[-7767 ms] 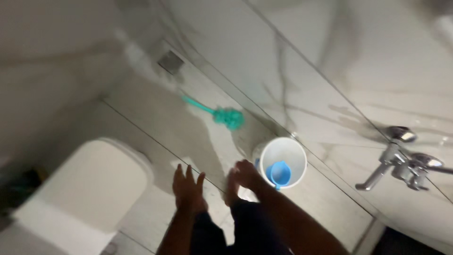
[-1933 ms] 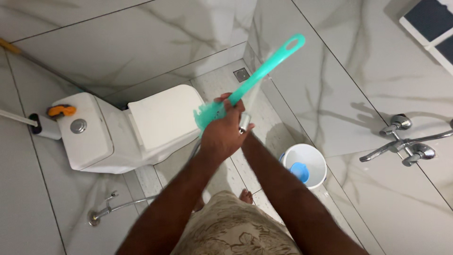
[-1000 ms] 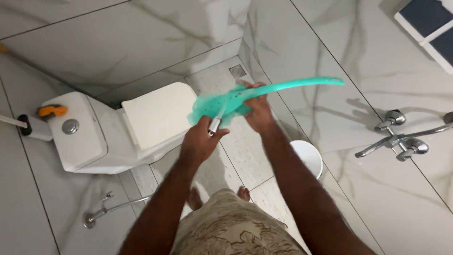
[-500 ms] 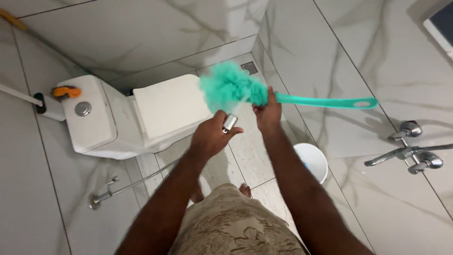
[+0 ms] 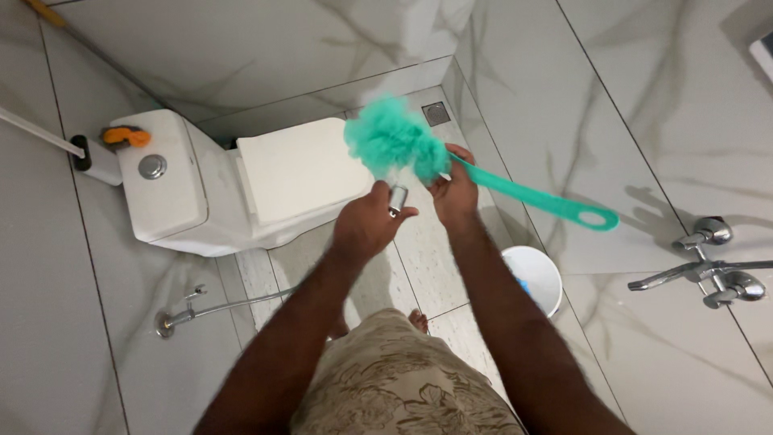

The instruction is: The person cleans a wall-mounted soap holder. They use a bidet sprayer to rinse the holder and two internal trays, scrub the trays with a sponge, and use a brush on the holder before reassembling the unit.

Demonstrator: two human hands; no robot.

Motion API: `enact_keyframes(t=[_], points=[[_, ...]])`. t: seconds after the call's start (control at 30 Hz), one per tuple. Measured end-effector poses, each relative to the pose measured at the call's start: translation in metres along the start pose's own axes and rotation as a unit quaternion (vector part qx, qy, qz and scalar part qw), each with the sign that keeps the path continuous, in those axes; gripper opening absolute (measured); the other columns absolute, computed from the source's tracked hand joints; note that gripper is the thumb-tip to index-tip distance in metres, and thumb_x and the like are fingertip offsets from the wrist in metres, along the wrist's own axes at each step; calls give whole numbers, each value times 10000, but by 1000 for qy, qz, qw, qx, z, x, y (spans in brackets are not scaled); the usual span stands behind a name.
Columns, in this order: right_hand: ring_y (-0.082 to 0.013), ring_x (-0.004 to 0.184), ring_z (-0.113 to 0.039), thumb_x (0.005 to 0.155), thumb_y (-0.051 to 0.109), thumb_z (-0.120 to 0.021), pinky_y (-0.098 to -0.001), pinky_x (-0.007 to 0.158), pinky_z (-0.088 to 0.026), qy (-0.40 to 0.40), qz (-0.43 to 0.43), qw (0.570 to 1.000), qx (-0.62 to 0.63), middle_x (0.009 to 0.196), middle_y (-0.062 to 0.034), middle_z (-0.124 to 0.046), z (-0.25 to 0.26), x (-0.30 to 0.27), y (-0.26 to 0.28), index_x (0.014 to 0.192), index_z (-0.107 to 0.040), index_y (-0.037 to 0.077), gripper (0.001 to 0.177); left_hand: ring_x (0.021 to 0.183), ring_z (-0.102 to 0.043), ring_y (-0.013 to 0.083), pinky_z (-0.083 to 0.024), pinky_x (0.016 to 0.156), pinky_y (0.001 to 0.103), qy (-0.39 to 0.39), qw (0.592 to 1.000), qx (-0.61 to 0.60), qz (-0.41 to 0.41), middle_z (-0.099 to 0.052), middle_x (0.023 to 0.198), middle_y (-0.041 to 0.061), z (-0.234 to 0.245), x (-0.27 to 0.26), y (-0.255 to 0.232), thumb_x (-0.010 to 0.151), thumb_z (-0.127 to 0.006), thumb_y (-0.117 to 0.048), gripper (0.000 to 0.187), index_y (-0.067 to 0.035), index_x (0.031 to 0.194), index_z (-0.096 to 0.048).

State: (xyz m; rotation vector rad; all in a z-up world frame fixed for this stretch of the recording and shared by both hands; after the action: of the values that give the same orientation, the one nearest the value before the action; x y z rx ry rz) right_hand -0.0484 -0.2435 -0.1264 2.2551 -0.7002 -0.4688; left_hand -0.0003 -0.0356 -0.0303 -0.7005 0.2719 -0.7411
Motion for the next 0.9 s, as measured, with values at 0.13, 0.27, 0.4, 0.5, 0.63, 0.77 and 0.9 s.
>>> enact_keyframes(t=[0.13,0.27,0.4,0.5,0.63,0.77,0.9], points=[[-333,1161,-647,1010,163,-511,-467,938,-611,-7,-39,999,22,1305,-103,-591,-6,-7,16,1282,-544,167,273,671,-706,389,-549,578,482,-41,999,22,6,-694,730,151,2,-3,8,877,-682,-641,665,-28,1077,-519],[-339,1189,-626,1066,184,-495,-491,991,-577,2,-34,999,36,1327,-104,-580,7,-11,18,1279,-538,156,218,655,-706,385,-551,565,479,-30,999,26,23,-690,704,150,3,-2,9,879,-683,-634,655,-26,1061,-520],[-351,1240,-622,1059,178,-470,-525,1082,-546,1,-6,999,54,1350,-137,-589,22,-10,20,1276,-551,132,236,664,-702,387,-551,580,487,-45,995,47,71,-686,722,159,13,1,22,898,-684,-628,638,-32,1059,-526],[-375,1250,-615,1052,191,-460,-550,1079,-543,-4,-2,997,80,1357,-163,-593,20,-13,18,1257,-528,126,225,676,-724,351,-571,609,465,-5,997,5,76,-697,753,145,14,1,28,884,-681,-627,636,-36,1060,-530],[-401,1278,-615,1061,262,-462,-553,1102,-512,-7,-13,996,83,1368,-221,-613,7,-17,19,1321,-556,-62,426,728,-727,355,-573,661,462,1,999,-5,32,-716,765,143,8,-5,24,851,-698,-636,646,-40,1047,-544],[-402,1261,-629,1045,303,-470,-569,1125,-525,10,-19,996,85,1349,-229,-626,3,-22,22,1329,-539,-78,480,732,-720,377,-564,650,477,-29,997,-13,73,-707,796,163,13,-1,31,873,-699,-624,637,-39,1067,-539],[-394,1233,-643,1057,360,-454,-569,1101,-544,1,-42,994,97,1332,-227,-631,3,-22,15,1321,-542,-59,503,752,-719,385,-559,663,481,7,999,-6,47,-708,782,166,10,-6,35,852,-709,-640,658,-40,1057,-535]])
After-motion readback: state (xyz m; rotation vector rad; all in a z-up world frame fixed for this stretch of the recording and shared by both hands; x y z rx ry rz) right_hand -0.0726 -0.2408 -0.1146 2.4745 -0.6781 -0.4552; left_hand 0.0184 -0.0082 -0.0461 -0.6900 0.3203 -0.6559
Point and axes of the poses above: each hand's wrist, its own x-axis towards the middle knuckle, its own z-axis out of the back of the hand, y = z × x, the point moved 1 cm from there along x, towards the middle knuckle
